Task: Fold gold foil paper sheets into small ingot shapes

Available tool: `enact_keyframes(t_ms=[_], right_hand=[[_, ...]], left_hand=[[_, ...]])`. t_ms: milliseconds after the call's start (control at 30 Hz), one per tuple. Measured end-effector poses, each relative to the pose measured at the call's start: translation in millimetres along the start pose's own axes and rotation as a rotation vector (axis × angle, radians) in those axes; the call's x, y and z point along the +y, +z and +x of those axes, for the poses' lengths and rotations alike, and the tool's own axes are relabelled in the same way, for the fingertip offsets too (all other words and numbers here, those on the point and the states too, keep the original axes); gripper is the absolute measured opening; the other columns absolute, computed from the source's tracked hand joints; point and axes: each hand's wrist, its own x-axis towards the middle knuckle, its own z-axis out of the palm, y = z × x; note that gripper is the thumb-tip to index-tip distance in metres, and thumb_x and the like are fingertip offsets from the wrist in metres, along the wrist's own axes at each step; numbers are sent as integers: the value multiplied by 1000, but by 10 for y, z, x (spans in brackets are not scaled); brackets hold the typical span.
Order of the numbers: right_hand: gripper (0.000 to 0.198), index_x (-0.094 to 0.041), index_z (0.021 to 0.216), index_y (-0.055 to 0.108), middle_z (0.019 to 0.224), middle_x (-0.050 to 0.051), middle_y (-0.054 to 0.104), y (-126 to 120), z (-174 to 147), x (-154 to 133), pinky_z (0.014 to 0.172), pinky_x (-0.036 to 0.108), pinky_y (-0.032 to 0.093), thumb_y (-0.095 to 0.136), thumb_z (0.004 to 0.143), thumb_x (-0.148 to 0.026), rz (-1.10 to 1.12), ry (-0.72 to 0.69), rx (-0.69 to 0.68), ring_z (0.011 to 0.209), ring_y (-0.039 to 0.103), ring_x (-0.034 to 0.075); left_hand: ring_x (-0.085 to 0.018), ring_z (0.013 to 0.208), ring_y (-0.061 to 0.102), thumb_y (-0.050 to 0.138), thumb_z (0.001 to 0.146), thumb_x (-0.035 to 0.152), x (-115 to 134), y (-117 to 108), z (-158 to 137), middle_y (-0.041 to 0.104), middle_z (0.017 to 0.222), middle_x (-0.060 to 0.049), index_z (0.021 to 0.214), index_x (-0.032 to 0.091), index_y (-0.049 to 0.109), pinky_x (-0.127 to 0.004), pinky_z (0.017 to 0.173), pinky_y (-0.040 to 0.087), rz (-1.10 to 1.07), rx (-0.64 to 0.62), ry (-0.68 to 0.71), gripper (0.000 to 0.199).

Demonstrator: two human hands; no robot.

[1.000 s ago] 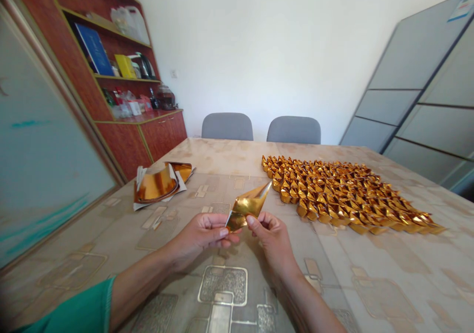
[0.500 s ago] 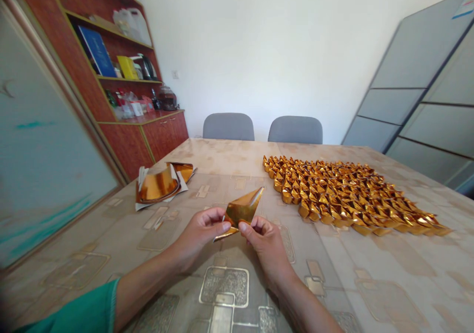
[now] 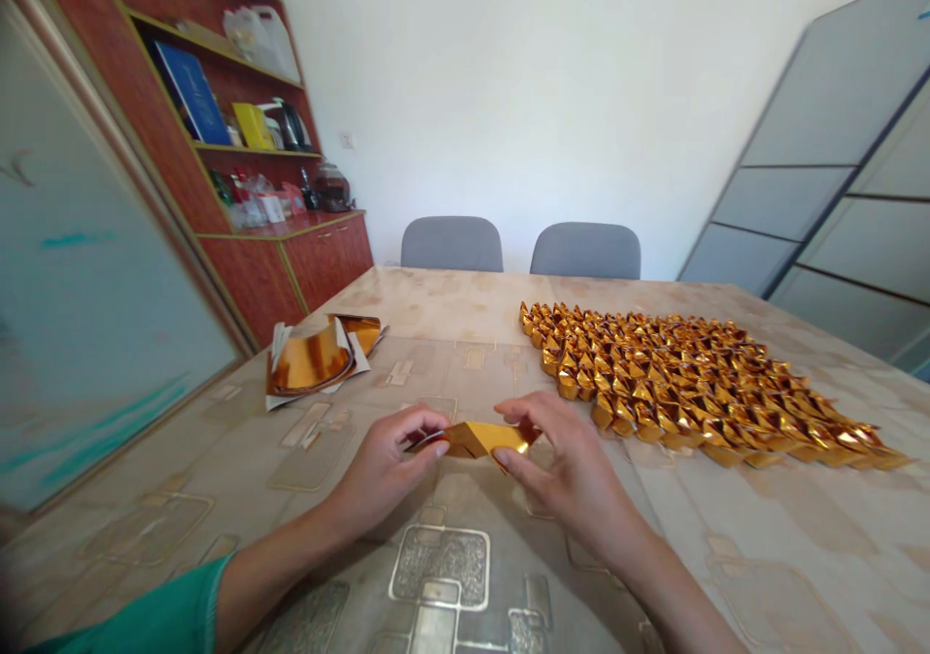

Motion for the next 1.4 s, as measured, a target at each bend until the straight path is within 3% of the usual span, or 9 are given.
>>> enact_keyframes(t_ms=[67, 100, 333, 567, 733, 1000, 1167, 1267, 1400], right_hand=[[3, -22, 87, 62, 84, 2, 64, 12, 29, -38, 73, 32, 44, 61, 89, -20, -123, -125, -74, 80, 58, 19], [8, -21, 83, 60, 81, 2, 63, 19, 30, -41, 72, 32, 42, 59, 89, -17, -174, -174, -109, 79, 57, 19], [15, -20, 84, 55, 81, 2, 61, 109, -187, 132, 71, 32, 36, 48, 93, -10, -452, -344, -324, 76, 50, 19], [13, -20, 91, 58, 92, 3, 63, 180, -276, 182, 79, 33, 37, 50, 91, -10, -423, -244, -502, 85, 51, 19], [8, -21, 95, 61, 95, 2, 64, 104, -214, 105, 83, 35, 37, 55, 92, -17, -326, -178, -580, 89, 53, 19], [12, -24, 97, 67, 89, -1, 70, 68, -50, 215, 83, 34, 39, 56, 98, -28, -125, -106, -603, 86, 59, 17], [6, -22, 89, 69, 82, -1, 70, 146, -18, 292, 74, 30, 43, 64, 92, -23, -90, 41, -492, 78, 61, 16], [10, -21, 84, 68, 79, -1, 68, 193, -21, 312, 70, 30, 43, 63, 92, -22, -85, 89, -450, 75, 60, 16], [13, -21, 80, 66, 77, 0, 67, 237, -33, 336, 70, 31, 41, 63, 92, -23, -103, 83, -403, 76, 58, 18]], left_hand=[[-15, 74, 60, 59, 79, 8, 11, -2, -17, 65, 77, -1, 81, 17, 65, -27, 71, 44, 52, -5, 83, 11], [-15, 76, 60, 59, 79, 6, 11, -3, -25, 65, 78, -1, 80, 17, 65, -27, 72, 44, 73, -13, 132, 13], [-17, 86, 58, 61, 87, 11, -84, 61, -93, 67, 89, -3, 80, 19, 68, -30, 79, 44, 331, -187, 396, 13], [-18, 91, 60, 49, 92, 10, -40, 24, -179, 69, 98, -5, 103, 18, 68, -32, 85, 48, 460, -455, 428, 23], [-19, 94, 62, 43, 98, 16, -34, -74, -251, 70, 106, -8, 114, 20, 64, -33, 85, 51, 525, -471, 523, 27], [-18, 87, 59, 45, 98, 15, -91, -94, -260, 69, 99, -7, 108, 16, 64, -29, 76, 52, 554, -513, 542, 22], [-18, 89, 60, 43, 95, 11, -50, -109, -242, 68, 100, -7, 101, 17, 62, -30, 81, 52, 469, -530, 418, 21], [-19, 91, 60, 45, 93, 11, -46, -111, -260, 67, 101, -7, 110, 19, 59, -31, 81, 51, 458, -540, 356, 23], [-19, 89, 58, 47, 92, 12, -67, -106, -292, 64, 102, -5, 128, 22, 51, -30, 78, 50, 508, -567, 373, 38]])
